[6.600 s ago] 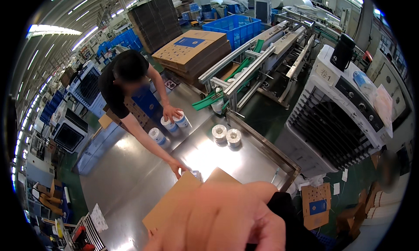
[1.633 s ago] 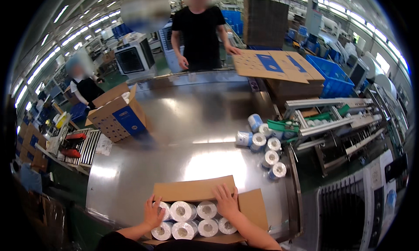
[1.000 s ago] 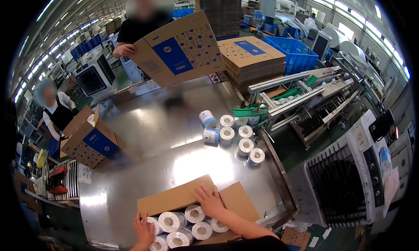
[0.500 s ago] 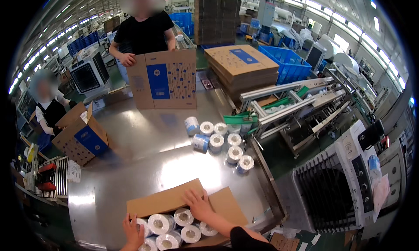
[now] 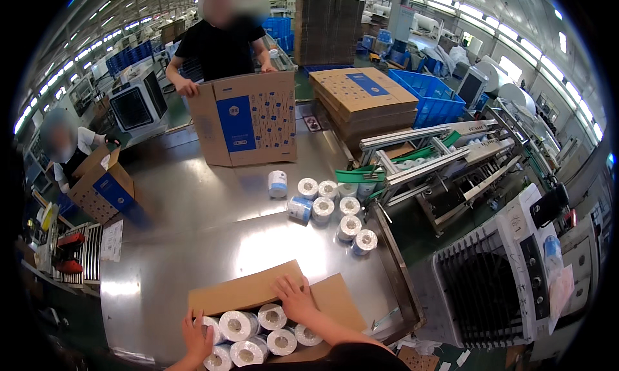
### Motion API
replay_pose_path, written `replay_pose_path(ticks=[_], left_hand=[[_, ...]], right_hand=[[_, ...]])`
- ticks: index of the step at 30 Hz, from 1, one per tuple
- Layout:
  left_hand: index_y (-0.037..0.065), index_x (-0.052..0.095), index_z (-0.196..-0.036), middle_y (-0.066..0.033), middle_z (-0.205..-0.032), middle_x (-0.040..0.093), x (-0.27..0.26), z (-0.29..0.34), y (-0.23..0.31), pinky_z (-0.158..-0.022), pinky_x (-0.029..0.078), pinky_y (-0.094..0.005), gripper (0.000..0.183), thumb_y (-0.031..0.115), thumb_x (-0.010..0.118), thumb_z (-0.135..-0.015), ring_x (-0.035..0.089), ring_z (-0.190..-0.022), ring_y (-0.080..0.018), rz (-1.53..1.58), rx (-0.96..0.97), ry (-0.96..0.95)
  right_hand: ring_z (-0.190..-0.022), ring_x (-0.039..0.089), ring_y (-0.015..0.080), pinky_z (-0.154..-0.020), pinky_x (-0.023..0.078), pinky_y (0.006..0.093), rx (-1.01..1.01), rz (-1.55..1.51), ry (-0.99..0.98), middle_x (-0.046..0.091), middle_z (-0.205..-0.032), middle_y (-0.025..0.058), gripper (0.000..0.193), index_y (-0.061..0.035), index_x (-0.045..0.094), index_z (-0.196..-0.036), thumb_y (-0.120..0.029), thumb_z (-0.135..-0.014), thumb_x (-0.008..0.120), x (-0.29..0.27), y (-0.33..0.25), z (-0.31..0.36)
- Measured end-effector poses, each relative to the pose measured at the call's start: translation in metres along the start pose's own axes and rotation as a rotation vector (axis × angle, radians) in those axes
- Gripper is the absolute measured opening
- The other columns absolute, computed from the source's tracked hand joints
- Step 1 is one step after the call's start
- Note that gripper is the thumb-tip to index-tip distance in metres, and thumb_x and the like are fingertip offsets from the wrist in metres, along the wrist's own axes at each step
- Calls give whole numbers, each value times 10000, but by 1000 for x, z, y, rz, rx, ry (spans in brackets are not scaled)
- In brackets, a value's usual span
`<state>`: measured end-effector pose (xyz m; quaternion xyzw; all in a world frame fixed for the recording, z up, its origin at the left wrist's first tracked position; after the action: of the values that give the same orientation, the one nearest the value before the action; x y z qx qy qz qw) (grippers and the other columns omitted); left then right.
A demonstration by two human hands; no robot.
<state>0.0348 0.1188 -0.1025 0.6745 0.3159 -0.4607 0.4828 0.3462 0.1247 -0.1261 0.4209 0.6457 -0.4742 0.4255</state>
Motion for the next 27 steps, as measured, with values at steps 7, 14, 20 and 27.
replay_pose_path(ticks=[7, 14, 20, 27], left_hand=[[64, 437, -1347, -257, -1394, 352, -3, -8, 6, -1018, 296, -555, 590, 268, 607, -820, 380, -1191, -457, -18, -22, -16], [44, 429, -1353, -270, -1393, 349, -10, 0, 10, -1001, 314, -538, 592, 260, 594, -827, 388, -1193, -445, -82, 31, 21], [44, 430, -1359, -277, -1394, 348, -8, -6, 10, -1009, 306, -542, 593, 268, 587, -833, 388, -1198, -448, -53, 23, 3], [77, 433, -1358, -273, -1412, 320, -7, 5, 6, -1015, 288, -570, 620, 266, 636, -803, 357, -1213, -463, -44, -11, -8]], right_hand=[[-1374, 327, 250, -1088, 131, 630, 17, 13, -34, 415, -1437, 62, 645, -194, 462, -1372, -116, -745, 594, -1, 1, -3], [-1399, 273, 260, -1081, 135, 645, 3, 4, -71, 371, -1472, 62, 705, -201, 411, -1420, -124, -745, 595, 5, -6, 4], [-1374, 319, 261, -1100, 131, 601, 3, -4, -78, 411, -1434, 69, 658, -193, 455, -1386, -191, -753, 634, -5, -4, 2], [-1275, 462, 318, -1067, 350, 456, 484, -674, -157, 474, -1366, 180, 656, -53, 394, -1402, -330, -863, 645, -16, 141, 38]])
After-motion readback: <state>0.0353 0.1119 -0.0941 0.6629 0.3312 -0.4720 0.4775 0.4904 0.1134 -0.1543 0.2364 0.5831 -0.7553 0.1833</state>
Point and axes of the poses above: each hand's wrist, its own z-axis away from the middle knuckle, its own x-axis out of the palm, y = z × x, the point moved 10 cm from there along -z, towards the middle knuckle
